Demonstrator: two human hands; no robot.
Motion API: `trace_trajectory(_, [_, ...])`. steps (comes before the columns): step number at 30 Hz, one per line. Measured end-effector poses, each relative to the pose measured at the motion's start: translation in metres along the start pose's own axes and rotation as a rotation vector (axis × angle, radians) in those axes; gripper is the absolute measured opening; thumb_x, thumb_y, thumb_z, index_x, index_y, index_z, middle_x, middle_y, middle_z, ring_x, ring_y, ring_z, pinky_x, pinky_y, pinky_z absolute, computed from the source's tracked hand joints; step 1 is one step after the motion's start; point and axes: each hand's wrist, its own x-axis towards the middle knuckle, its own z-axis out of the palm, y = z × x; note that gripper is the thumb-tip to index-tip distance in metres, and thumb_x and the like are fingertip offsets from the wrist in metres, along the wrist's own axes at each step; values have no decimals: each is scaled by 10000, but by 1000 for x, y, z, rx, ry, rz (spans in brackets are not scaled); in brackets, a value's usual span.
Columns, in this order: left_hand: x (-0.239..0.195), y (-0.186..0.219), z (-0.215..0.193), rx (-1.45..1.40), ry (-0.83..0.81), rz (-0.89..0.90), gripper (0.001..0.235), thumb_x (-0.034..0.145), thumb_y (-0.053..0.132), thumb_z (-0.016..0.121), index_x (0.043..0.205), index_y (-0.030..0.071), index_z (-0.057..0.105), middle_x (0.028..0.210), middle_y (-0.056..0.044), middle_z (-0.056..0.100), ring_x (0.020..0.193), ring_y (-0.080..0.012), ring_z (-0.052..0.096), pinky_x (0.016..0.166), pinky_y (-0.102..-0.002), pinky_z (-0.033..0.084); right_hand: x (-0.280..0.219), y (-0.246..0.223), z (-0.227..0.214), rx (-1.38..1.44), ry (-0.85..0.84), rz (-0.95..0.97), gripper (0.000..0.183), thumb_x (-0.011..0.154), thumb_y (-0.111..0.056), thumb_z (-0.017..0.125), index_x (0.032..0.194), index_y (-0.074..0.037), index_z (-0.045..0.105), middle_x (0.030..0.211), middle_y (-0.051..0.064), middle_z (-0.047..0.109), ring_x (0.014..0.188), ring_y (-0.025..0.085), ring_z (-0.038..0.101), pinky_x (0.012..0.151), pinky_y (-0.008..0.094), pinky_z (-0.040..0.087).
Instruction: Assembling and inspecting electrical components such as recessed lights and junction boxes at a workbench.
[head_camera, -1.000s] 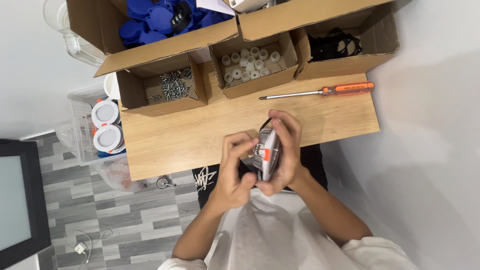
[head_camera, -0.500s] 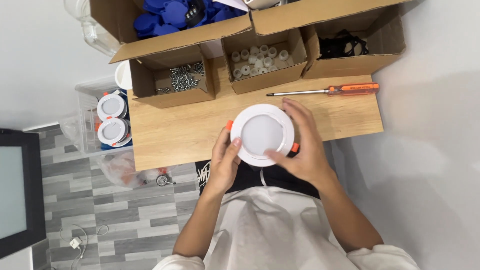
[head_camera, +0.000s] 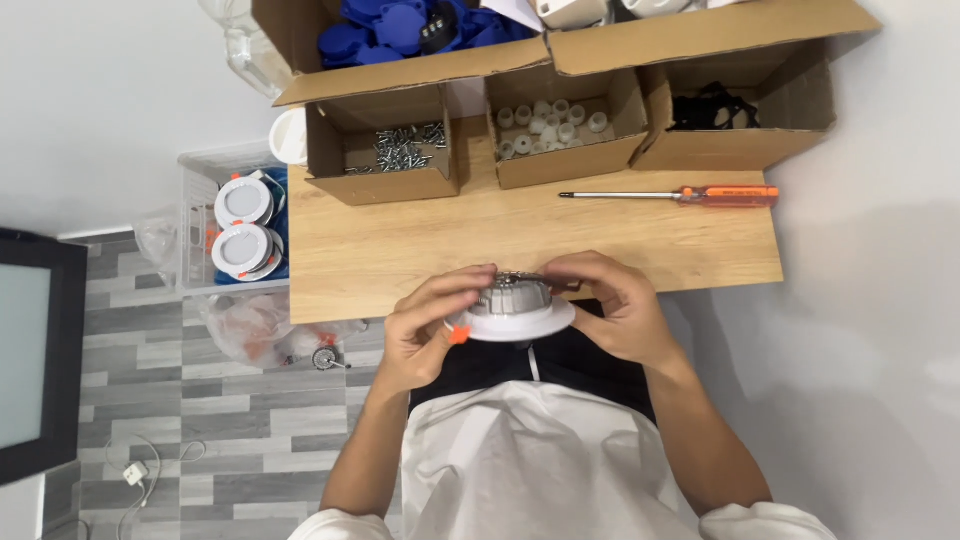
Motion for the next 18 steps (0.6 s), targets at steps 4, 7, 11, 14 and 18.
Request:
trace_trajectory(4, [0,10,-16,-38,-31,60,236,972,59,749,1143,-100,775,1199,-397,743,1273,-645,661,1098,-754,511,5,0,9,-10,-15,-73,388,819,139,841,1198,76,787,1153,217,800,1056,281,821,905,397,700])
trace_trajectory(7, [5,23,-24,24,-83,84,239,1006,132,738,1176,-27,798,1254,-332,768,1334,-611,639,1105,-705,519,8,1,13,2,-50,-109,369,824,135,839,1187,98,782,1137,241,791,1057,298,811,918,417,695])
trace_trajectory(11, [3,29,-36,37,-51,-5,321,1010,139,760,1254,-69,750,1273,-331,755,1265,-508,708,1038,-601,591,6,2,21,38,-93,-66,447,810,85,882,1232,123,742,1175,276,771,1114,326,797,982,443,658])
trace_trajectory(14, [-20,7,-55,46,63,-91,365,998,67,764,1294,-139,705,1253,-340,735,1217,-421,708,983,-545,605,-5,34,17,41,-151,-10,542,824,4,894,1309,134,689,1248,279,746,1199,310,737,1027,467,616])
trace_trajectory(18, [-51,-19,-82,-25,266,-352,334,1086,106,681,1369,-67,727,1234,-198,775,1142,-228,704,959,-421,616,8,33,21,-124,-287,124,434,1018,-189,681,1349,91,689,1247,250,776,1186,357,768,965,534,632])
